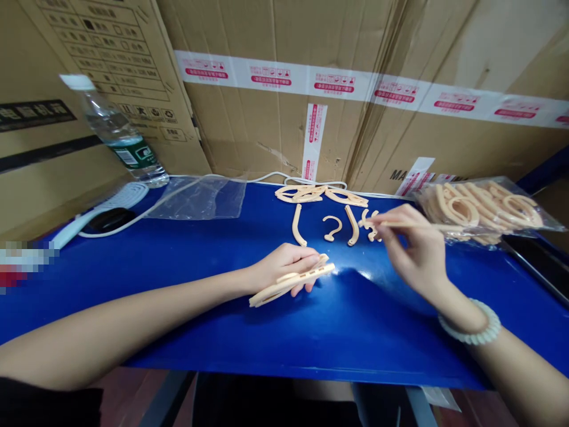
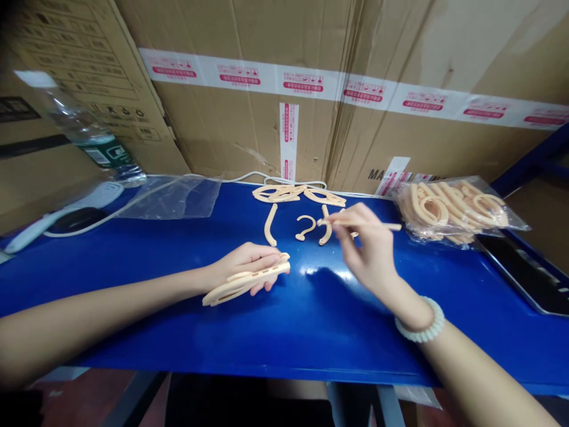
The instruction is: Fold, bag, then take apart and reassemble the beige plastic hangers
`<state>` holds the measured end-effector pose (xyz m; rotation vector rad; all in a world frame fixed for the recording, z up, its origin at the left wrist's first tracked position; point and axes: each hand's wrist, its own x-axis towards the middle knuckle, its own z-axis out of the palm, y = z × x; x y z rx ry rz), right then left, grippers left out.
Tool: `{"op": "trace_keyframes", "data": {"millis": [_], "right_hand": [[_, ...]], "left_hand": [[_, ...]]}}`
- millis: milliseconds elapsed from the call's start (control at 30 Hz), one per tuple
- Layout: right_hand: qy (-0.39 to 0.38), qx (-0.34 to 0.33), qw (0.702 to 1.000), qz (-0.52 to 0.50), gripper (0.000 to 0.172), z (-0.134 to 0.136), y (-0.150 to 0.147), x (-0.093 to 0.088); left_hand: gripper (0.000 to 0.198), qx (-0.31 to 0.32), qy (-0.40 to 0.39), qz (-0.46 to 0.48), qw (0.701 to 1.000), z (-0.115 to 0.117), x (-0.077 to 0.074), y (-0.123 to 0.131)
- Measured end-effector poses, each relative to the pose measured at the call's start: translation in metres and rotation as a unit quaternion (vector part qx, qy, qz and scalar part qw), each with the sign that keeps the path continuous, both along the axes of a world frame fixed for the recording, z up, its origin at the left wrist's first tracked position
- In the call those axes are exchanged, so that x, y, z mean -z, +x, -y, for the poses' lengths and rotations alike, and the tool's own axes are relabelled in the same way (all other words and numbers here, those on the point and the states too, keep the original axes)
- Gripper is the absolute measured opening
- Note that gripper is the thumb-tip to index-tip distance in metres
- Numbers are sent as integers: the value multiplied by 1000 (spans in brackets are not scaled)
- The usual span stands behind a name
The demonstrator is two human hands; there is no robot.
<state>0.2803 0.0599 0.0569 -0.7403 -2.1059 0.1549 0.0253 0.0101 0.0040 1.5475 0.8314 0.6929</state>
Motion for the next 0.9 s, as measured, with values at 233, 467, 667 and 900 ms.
{"op": "trace_keyframes", "data": {"millis": [233,467,667,900], "right_hand": [[-140,189,962,136,34,-63,33,8],[-201,227,931,205,56,-77,39,25],[-240,233,912,236,60,-78,40,23],[-227,235,898,295,46,-77,39,25]], "left_hand": [[51,5,-101,161,982,-3,8,0],[31,-34,-107,196,974,-2,5,-1],[28,-80,-101,200,971,-2,5,0],[27,-103,-84,192,972,-2,3,1]]}}
